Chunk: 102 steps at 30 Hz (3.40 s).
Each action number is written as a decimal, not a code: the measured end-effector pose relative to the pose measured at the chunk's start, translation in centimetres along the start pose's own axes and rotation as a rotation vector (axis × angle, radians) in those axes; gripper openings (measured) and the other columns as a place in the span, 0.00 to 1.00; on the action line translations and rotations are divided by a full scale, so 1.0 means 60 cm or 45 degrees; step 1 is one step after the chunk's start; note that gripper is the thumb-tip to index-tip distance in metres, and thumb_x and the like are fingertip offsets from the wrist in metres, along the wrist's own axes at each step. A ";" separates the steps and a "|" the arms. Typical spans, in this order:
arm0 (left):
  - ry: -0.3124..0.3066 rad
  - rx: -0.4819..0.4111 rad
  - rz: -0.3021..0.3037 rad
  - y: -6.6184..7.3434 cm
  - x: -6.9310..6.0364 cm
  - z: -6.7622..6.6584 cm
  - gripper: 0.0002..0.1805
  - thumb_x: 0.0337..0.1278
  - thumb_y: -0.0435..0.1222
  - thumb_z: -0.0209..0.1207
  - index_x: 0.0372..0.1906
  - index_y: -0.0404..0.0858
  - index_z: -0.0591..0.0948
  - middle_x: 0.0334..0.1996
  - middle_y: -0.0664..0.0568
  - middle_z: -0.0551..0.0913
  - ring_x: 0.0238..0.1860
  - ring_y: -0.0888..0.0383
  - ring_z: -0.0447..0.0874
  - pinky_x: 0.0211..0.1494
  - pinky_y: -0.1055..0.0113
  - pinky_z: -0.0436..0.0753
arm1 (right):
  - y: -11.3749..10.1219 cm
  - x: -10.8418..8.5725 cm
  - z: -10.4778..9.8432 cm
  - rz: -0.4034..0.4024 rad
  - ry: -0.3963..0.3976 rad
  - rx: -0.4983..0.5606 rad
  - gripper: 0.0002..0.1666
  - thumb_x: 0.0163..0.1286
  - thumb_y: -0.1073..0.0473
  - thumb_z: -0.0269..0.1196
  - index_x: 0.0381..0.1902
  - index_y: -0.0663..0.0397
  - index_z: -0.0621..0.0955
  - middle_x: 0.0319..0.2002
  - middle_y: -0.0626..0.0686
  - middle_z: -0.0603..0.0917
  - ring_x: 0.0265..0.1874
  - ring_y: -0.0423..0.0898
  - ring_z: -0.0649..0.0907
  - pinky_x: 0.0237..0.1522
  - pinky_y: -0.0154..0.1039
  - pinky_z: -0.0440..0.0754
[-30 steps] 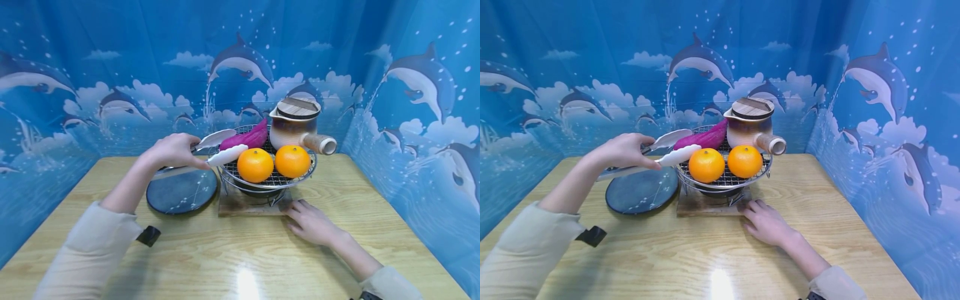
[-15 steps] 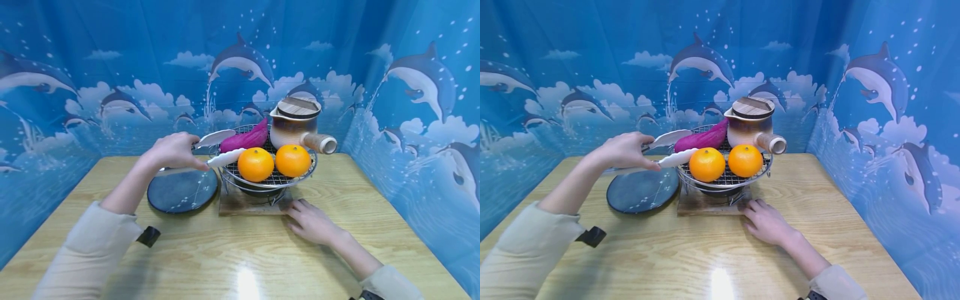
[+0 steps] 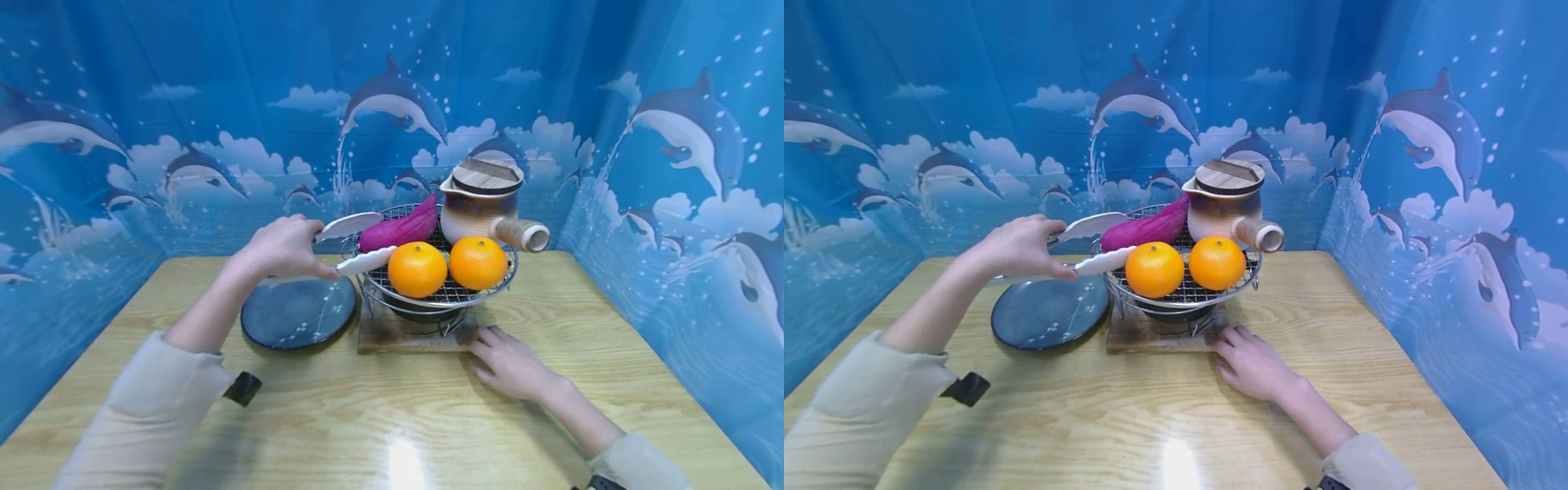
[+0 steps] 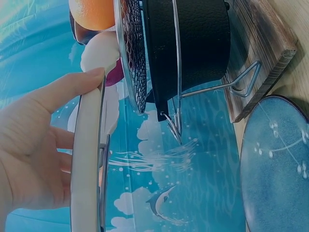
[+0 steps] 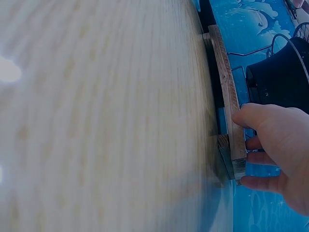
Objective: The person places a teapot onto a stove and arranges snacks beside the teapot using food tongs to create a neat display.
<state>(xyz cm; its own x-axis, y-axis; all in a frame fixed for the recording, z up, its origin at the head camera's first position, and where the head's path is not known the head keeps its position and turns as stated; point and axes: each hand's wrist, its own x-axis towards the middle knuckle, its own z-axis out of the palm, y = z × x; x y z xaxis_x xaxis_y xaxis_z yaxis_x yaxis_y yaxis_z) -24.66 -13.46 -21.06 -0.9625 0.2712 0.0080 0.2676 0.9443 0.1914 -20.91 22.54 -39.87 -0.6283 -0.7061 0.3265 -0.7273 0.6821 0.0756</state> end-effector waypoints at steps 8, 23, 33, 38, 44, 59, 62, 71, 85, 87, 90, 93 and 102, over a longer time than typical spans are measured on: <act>0.026 -0.003 -0.026 0.002 -0.004 0.002 0.55 0.31 0.55 0.71 0.66 0.33 0.63 0.55 0.38 0.70 0.52 0.42 0.67 0.48 0.45 0.72 | 0.001 0.000 0.001 -0.003 0.018 0.002 0.20 0.55 0.55 0.67 0.46 0.55 0.80 0.42 0.52 0.78 0.43 0.50 0.77 0.46 0.46 0.77; 0.052 0.012 -0.033 -0.009 -0.010 0.000 0.56 0.29 0.57 0.71 0.66 0.33 0.62 0.53 0.38 0.69 0.51 0.43 0.64 0.47 0.45 0.72 | 0.002 -0.001 0.003 -0.002 0.024 0.015 0.19 0.55 0.55 0.67 0.45 0.55 0.80 0.42 0.52 0.77 0.42 0.50 0.77 0.46 0.46 0.76; 0.056 0.010 -0.027 -0.026 -0.018 -0.008 0.59 0.28 0.60 0.70 0.67 0.31 0.60 0.55 0.36 0.68 0.54 0.41 0.64 0.48 0.42 0.71 | 0.002 -0.002 0.000 -0.008 0.017 -0.012 0.19 0.56 0.54 0.67 0.44 0.57 0.80 0.40 0.52 0.76 0.39 0.49 0.76 0.41 0.45 0.77; 0.034 -0.006 -0.044 -0.037 -0.026 -0.011 0.58 0.30 0.60 0.69 0.67 0.31 0.60 0.56 0.35 0.67 0.55 0.40 0.64 0.49 0.41 0.70 | 0.002 -0.001 -0.001 -0.008 0.011 -0.015 0.20 0.56 0.54 0.67 0.45 0.57 0.80 0.40 0.52 0.76 0.40 0.49 0.76 0.42 0.45 0.77; 0.030 -0.024 -0.077 -0.050 -0.034 -0.014 0.59 0.31 0.61 0.68 0.67 0.31 0.59 0.57 0.35 0.65 0.56 0.38 0.62 0.49 0.39 0.69 | 0.002 -0.001 0.000 -0.007 0.007 -0.020 0.20 0.56 0.54 0.67 0.45 0.56 0.80 0.40 0.52 0.76 0.40 0.49 0.76 0.41 0.45 0.77; 0.010 -0.071 -0.132 -0.099 -0.050 -0.004 0.60 0.32 0.61 0.68 0.66 0.26 0.58 0.54 0.31 0.66 0.53 0.36 0.62 0.44 0.40 0.70 | -0.001 -0.001 -0.002 0.002 -0.003 -0.015 0.19 0.56 0.54 0.67 0.45 0.56 0.80 0.40 0.51 0.76 0.39 0.48 0.76 0.40 0.44 0.77; 0.007 -0.067 -0.159 -0.112 -0.052 0.004 0.61 0.32 0.61 0.68 0.66 0.24 0.58 0.54 0.30 0.65 0.53 0.35 0.61 0.45 0.40 0.69 | -0.001 0.000 -0.002 0.002 -0.008 -0.020 0.19 0.56 0.54 0.66 0.45 0.56 0.80 0.40 0.51 0.76 0.39 0.48 0.76 0.40 0.44 0.77; 0.006 -0.083 -0.228 -0.154 -0.057 0.022 0.64 0.31 0.64 0.66 0.64 0.20 0.56 0.56 0.24 0.61 0.54 0.29 0.57 0.48 0.35 0.66 | 0.001 0.000 0.000 0.001 -0.012 -0.015 0.20 0.56 0.54 0.66 0.46 0.56 0.80 0.41 0.52 0.77 0.40 0.49 0.76 0.42 0.45 0.77; 0.167 -0.116 -0.452 -0.220 -0.056 0.062 0.66 0.30 0.66 0.65 0.59 0.13 0.56 0.48 0.21 0.60 0.48 0.28 0.57 0.44 0.38 0.66 | 0.001 0.003 0.000 -0.003 -0.008 -0.024 0.21 0.55 0.55 0.67 0.46 0.56 0.80 0.42 0.53 0.77 0.42 0.50 0.77 0.44 0.46 0.77; 0.171 -0.101 -0.469 -0.229 -0.057 0.069 0.67 0.29 0.67 0.65 0.57 0.12 0.56 0.46 0.20 0.60 0.47 0.28 0.57 0.44 0.39 0.66 | 0.000 0.002 -0.001 0.000 -0.010 -0.026 0.20 0.55 0.54 0.67 0.45 0.56 0.80 0.41 0.53 0.77 0.41 0.50 0.77 0.43 0.46 0.77; 0.167 -0.094 -0.489 -0.239 -0.058 0.078 0.66 0.30 0.67 0.64 0.56 0.11 0.56 0.45 0.20 0.60 0.47 0.28 0.57 0.46 0.39 0.65 | -0.001 0.000 -0.001 0.007 -0.009 -0.031 0.20 0.55 0.54 0.67 0.45 0.56 0.80 0.41 0.52 0.77 0.40 0.49 0.76 0.42 0.45 0.78; 0.175 -0.097 -0.508 -0.247 -0.059 0.086 0.63 0.31 0.64 0.66 0.54 0.11 0.59 0.45 0.20 0.62 0.46 0.30 0.59 0.46 0.41 0.65 | -0.001 -0.001 -0.002 0.005 0.000 -0.033 0.20 0.55 0.54 0.67 0.44 0.56 0.80 0.40 0.52 0.77 0.39 0.49 0.76 0.41 0.45 0.78; 0.154 -0.222 -0.572 -0.272 -0.063 0.106 0.63 0.33 0.64 0.65 0.54 0.10 0.58 0.45 0.20 0.61 0.42 0.34 0.60 0.37 0.47 0.68 | -0.001 0.001 -0.002 0.006 -0.004 -0.045 0.20 0.55 0.54 0.67 0.44 0.56 0.80 0.40 0.52 0.76 0.39 0.49 0.76 0.40 0.44 0.78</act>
<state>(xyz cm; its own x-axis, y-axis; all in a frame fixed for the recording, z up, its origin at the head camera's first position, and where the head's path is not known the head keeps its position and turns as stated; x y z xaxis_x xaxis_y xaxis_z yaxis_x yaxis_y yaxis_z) -25.09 -28.70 -30.43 -0.9820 -0.1889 -0.0010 -0.1763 0.9149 0.3632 -20.86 22.52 -39.73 -0.6324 -0.7037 0.3240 -0.7144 0.6915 0.1074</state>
